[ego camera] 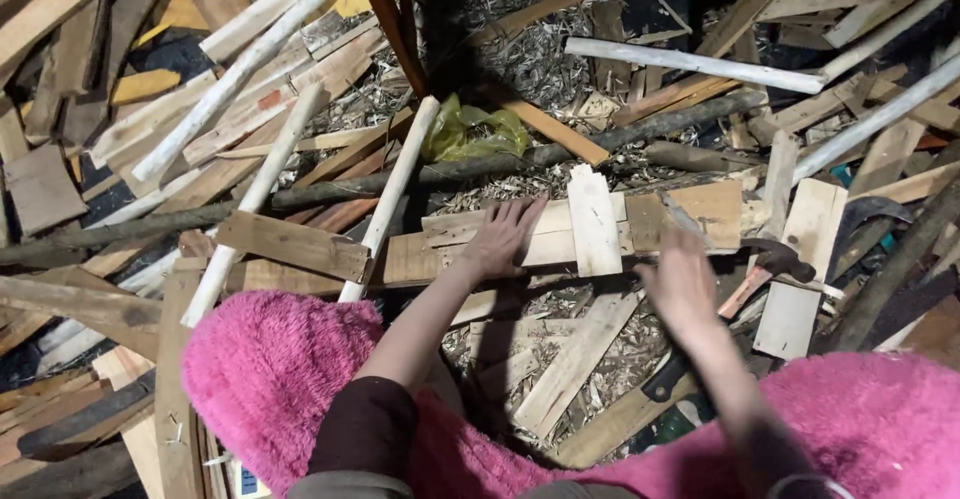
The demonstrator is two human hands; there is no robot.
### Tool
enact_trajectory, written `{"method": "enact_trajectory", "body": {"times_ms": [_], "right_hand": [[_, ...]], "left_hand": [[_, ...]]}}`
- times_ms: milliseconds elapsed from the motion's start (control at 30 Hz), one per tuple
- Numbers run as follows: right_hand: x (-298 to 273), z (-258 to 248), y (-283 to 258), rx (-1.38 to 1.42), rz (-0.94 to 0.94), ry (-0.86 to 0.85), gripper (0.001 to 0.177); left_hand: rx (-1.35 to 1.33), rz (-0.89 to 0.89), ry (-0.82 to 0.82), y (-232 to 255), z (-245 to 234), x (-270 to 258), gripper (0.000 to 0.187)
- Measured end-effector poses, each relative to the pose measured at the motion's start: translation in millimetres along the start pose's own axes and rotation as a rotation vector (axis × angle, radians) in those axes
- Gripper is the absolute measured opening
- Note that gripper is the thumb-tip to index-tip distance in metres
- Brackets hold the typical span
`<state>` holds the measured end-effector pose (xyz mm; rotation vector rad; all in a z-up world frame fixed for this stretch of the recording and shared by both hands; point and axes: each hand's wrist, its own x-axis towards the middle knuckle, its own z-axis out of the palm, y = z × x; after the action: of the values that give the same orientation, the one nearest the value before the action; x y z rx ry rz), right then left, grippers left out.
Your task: Assemble small wooden pieces using a hammer and nails
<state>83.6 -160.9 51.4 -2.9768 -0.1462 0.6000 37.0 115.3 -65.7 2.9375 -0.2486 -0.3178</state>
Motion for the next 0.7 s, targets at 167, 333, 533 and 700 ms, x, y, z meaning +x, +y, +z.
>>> {"method": "enact_trajectory", "body": {"times_ms": [167, 333, 533, 700], "right_hand": [[37.4, -26.9, 9.0, 0.064, -0.662, -0.004, 0.113], [59.9, 1.4, 12.3, 0.039, -0.848, -0.007, 0.110], [72.1, 24.7, 22.4, 0.064, -0.897, 0.027, 0.109], [66.0, 22.8, 18.2, 0.023, -0.882, 0.042, 0.111]], "left_hand": [[-0.064, 0.024, 0.007, 11.4, -24.2, -12.7, 0.138], [-0.072, 0.003, 0.132, 18.1, -14.4, -16.1, 0.139], [-0.053, 0.034, 0.319, 25.3, 2.2, -7.6, 0.127], [-0.051, 0.068, 0.404, 38.8, 10.9, 7.9, 0.115]]}}
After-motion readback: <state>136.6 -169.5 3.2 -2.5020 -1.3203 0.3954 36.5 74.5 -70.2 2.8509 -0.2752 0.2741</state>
